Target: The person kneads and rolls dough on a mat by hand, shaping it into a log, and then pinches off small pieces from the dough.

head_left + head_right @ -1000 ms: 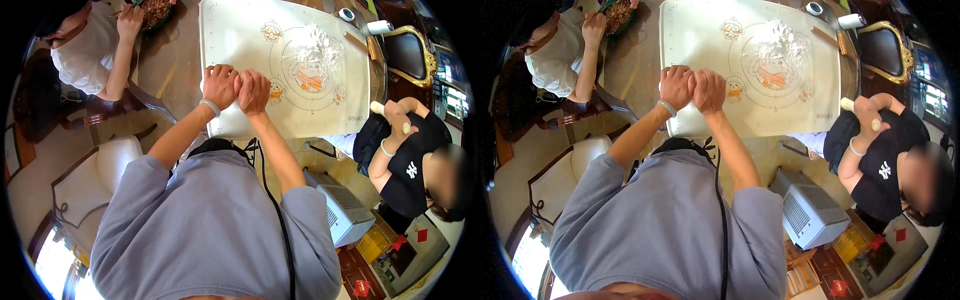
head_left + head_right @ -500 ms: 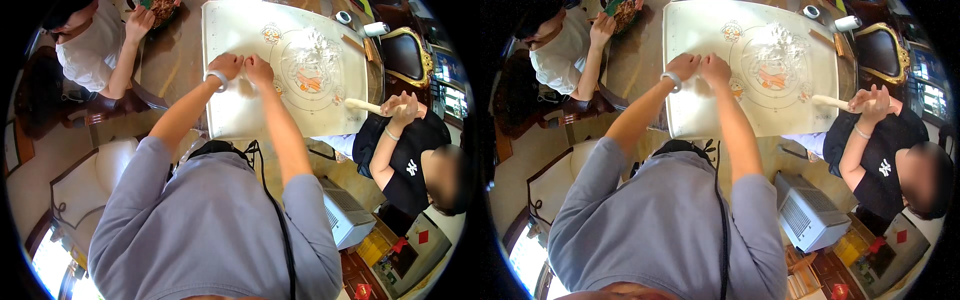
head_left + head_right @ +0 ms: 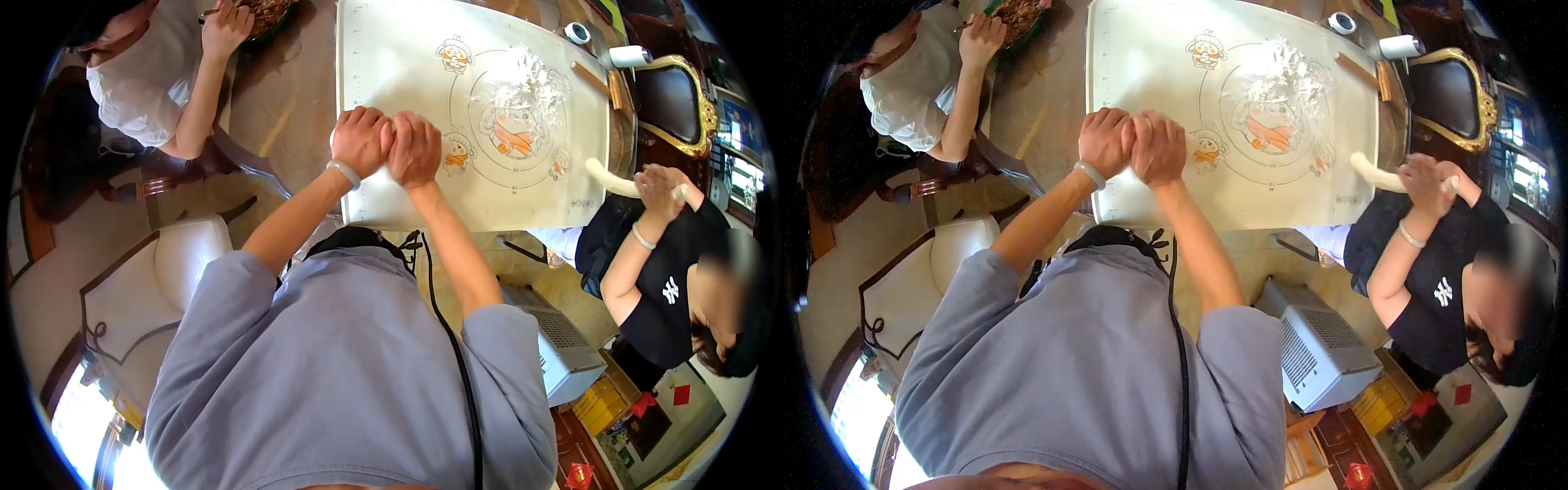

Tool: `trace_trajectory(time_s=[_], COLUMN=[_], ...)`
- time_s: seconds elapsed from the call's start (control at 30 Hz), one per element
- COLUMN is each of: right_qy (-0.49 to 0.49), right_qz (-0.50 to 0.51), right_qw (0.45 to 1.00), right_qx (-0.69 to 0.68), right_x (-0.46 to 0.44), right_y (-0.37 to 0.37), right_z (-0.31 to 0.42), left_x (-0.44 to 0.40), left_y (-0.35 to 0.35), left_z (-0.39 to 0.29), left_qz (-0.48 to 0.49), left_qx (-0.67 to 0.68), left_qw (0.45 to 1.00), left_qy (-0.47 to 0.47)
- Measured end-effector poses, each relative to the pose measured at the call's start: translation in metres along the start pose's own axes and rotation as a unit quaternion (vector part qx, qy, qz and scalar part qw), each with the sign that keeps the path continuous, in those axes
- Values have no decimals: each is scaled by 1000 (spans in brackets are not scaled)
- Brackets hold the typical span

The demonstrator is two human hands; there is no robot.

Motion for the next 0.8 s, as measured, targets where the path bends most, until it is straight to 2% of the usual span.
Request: trace_trajectory(time_s=[0.17, 0.27, 0.33, 0.4, 0.5, 0.53, 0.6, 0.67, 0.7, 0.8], right_qy=[-35, -122, -146, -149, -163, -178, -200, -223, -235, -276], right_qz=[23, 160, 230, 272, 269, 280, 293, 326, 341, 306], right_qw=[999, 978, 960, 949, 944, 942, 933, 918, 910, 907], right_qx=[29, 49, 63, 53, 97, 45, -62, -42, -30, -89], right_x=[-18, -27, -26, -25, -15, -4, 11, 5, 4, 11], right_y=[-15, -21, -23, -20, 16, 25, 37, 51, 58, 68], right_z=[-15, -22, -28, -33, -24, -27, -34, -19, -13, -4], left_x=[-25, -38, -43, -32, -6, 9, 41, 42, 37, 17], left_y=[-9, -8, -4, -8, 1, 5, -17, 20, 23, 36], left_z=[6, 7, 5, 8, 15, 22, 48, 24, 23, 14], left_qz=[105, 163, 196, 128, 58, 43, 69, 99, 82, 100], left_qx=[-32, -27, -1, -5, -8, -8, 20, 90, 89, 133], left_qw=[991, 977, 963, 978, 985, 985, 990, 973, 975, 956], left_qy=[78, 138, 183, 163, 161, 170, 121, 186, 188, 244])
Point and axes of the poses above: each hand's wrist, its own x-axis away from the middle knuckle, its own y-axis out of the back of the hand, z = x × y, the point moved 2 cm from there along -x, towards the middle knuckle, and after that the axes turned 2 degrees about z, right-handed, at the moved point
